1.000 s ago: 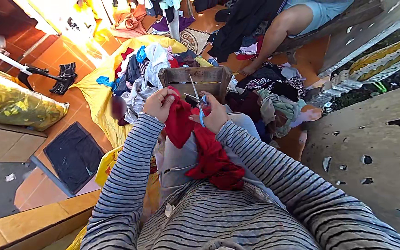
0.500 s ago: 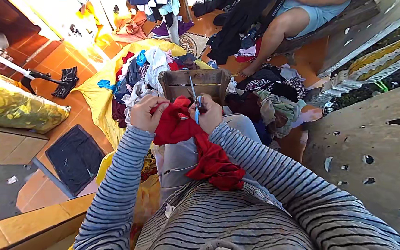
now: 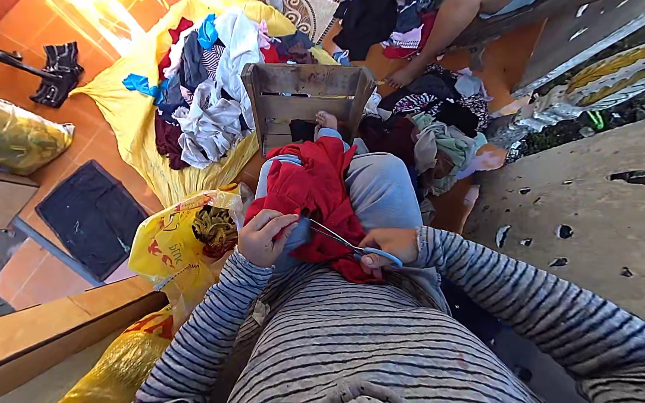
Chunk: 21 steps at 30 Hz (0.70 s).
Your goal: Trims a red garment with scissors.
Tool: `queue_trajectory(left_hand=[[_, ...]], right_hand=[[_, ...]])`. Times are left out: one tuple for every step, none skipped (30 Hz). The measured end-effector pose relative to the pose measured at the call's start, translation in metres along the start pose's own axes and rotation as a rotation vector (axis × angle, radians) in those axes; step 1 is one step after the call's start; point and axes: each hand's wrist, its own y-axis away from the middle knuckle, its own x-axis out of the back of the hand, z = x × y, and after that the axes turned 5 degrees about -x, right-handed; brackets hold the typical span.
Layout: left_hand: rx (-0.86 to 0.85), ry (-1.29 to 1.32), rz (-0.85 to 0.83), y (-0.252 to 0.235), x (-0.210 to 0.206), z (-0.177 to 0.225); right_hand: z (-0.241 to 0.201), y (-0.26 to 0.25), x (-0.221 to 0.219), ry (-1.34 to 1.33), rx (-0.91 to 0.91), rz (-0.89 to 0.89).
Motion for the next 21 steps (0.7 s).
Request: queue_trajectory(left_hand=[[-0.021, 0.004, -0.003, -0.001, 0.000, 0.000], [-0.037, 0.006, -0.008, -0.001, 0.001, 0.000], [-0.048, 0.002, -0.014, -0.001, 0.002, 0.000], [-0.057, -0.006, -0.018, -0.001, 0.003, 0.001], [-0.066, -0.012, -0.022, -0.001, 0.004, 0.000], [-0.074, -0.014, -0.022, 0.000, 0.005, 0.000], [-0.083, -0.013, -0.022, 0.000, 0.006, -0.001], [-0.093, -0.010, -0.025, 0.000, 0.007, -0.002], [-0.101, -0.008, -0.032, 0.000, 0.008, -0.003], [-0.108, -0.007, -0.039, 0.000, 0.009, -0.003], [-0.114, -0.005, -0.045, 0.000, 0.009, -0.004], [-0.119, -0.004, -0.048, -0.001, 0.010, -0.004], [-0.124, 0.001, -0.051, -0.001, 0.010, -0.004], [-0.128, 0.007, -0.052, -0.001, 0.011, -0.004], [-0.133, 0.011, -0.051, -0.001, 0.011, -0.004], [-0.136, 0.010, -0.051, -0.001, 0.012, -0.005], [-0.137, 0.011, -0.054, 0.000, 0.012, -0.005], [-0.137, 0.012, -0.059, 0.000, 0.012, -0.006], [-0.136, 0.015, -0.062, 0.001, 0.013, -0.006], [-0.132, 0.016, -0.067, 0.002, 0.013, -0.006], [-0.126, 0.013, -0.072, 0.002, 0.013, -0.006]], right_hand=[[-0.004, -0.006, 0.002, -0.004, -0.007, -0.006], [-0.009, -0.014, 0.004, -0.005, -0.007, -0.004], [-0.014, -0.021, 0.006, -0.013, 0.000, -0.001], [-0.019, -0.027, 0.009, -0.022, 0.016, 0.002], [-0.023, -0.033, 0.011, -0.033, 0.042, 0.003], [-0.026, -0.039, 0.014, -0.046, 0.071, 0.006], [-0.028, -0.044, 0.016, -0.061, 0.098, 0.012], [-0.030, -0.048, 0.019, -0.073, 0.122, 0.017], [-0.033, -0.051, 0.022, -0.086, 0.138, 0.022], [-0.035, -0.052, 0.024, -0.093, 0.143, 0.031], [-0.038, -0.053, 0.025, -0.090, 0.140, 0.041], [-0.040, -0.052, 0.026, -0.088, 0.134, 0.053], [-0.040, -0.052, 0.026, -0.089, 0.128, 0.064], [-0.039, -0.052, 0.027, -0.093, 0.122, 0.074], [-0.037, -0.053, 0.027, -0.102, 0.118, 0.084], [-0.035, -0.053, 0.027, -0.116, 0.113, 0.097], [-0.033, -0.052, 0.027, -0.127, 0.109, 0.116], [-0.032, -0.051, 0.028, -0.123, 0.100, 0.133], [-0.031, -0.050, 0.028, -0.112, 0.091, 0.152], [-0.031, -0.048, 0.028, -0.100, 0.086, 0.169], [-0.032, -0.045, 0.028, -0.086, 0.078, 0.181]])
